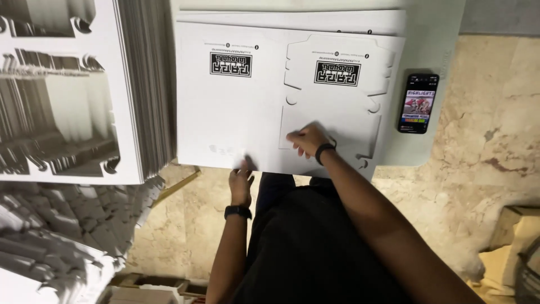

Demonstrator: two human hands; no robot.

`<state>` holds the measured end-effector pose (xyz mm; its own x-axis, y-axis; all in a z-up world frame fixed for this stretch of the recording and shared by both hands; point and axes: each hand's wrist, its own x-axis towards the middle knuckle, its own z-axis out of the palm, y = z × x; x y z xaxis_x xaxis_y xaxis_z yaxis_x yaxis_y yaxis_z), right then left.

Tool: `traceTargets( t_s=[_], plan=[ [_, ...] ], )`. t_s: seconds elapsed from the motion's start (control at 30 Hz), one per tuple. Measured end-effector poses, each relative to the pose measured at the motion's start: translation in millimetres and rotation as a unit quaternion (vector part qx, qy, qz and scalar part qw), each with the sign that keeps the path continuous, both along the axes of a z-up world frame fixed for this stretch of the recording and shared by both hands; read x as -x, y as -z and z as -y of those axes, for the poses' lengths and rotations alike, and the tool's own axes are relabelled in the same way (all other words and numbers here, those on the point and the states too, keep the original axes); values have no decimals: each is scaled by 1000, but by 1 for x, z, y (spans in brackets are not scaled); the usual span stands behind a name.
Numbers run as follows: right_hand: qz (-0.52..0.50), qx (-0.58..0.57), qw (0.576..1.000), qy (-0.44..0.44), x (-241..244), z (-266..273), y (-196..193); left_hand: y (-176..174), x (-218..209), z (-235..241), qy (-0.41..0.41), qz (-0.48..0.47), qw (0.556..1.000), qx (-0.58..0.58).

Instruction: Manually removing waste material from pre-cut cardboard sheets to extract the final shapes.

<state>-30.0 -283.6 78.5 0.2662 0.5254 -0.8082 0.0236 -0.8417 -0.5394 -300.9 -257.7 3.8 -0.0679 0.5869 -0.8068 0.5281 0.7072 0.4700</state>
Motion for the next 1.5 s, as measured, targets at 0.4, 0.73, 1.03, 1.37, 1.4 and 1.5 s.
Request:
traceTargets(
  t_s=[0.4,0.73,1.03,1.37,1.4,1.5],
  plan=[
    [-36,39,998,-26,8,3,3,-109,-47,14,-148,86,970,-172],
    [-19,46,998,-42,11,0,16,5,-40,61,-235,44,934,-266],
    [11,41,975,-219,4,16,38,40,-106,90,-250,54,965,-51],
    [52,85,958,-270,12,4,11,15,-127,85,-190,97,977,-8],
    [53,87,957,-270,14,3,8,-4,-128,78,-190,98,977,-7],
    [38,91,968,-233,15,-1,7,-61,-132,55,-222,153,963,23]
  ],
)
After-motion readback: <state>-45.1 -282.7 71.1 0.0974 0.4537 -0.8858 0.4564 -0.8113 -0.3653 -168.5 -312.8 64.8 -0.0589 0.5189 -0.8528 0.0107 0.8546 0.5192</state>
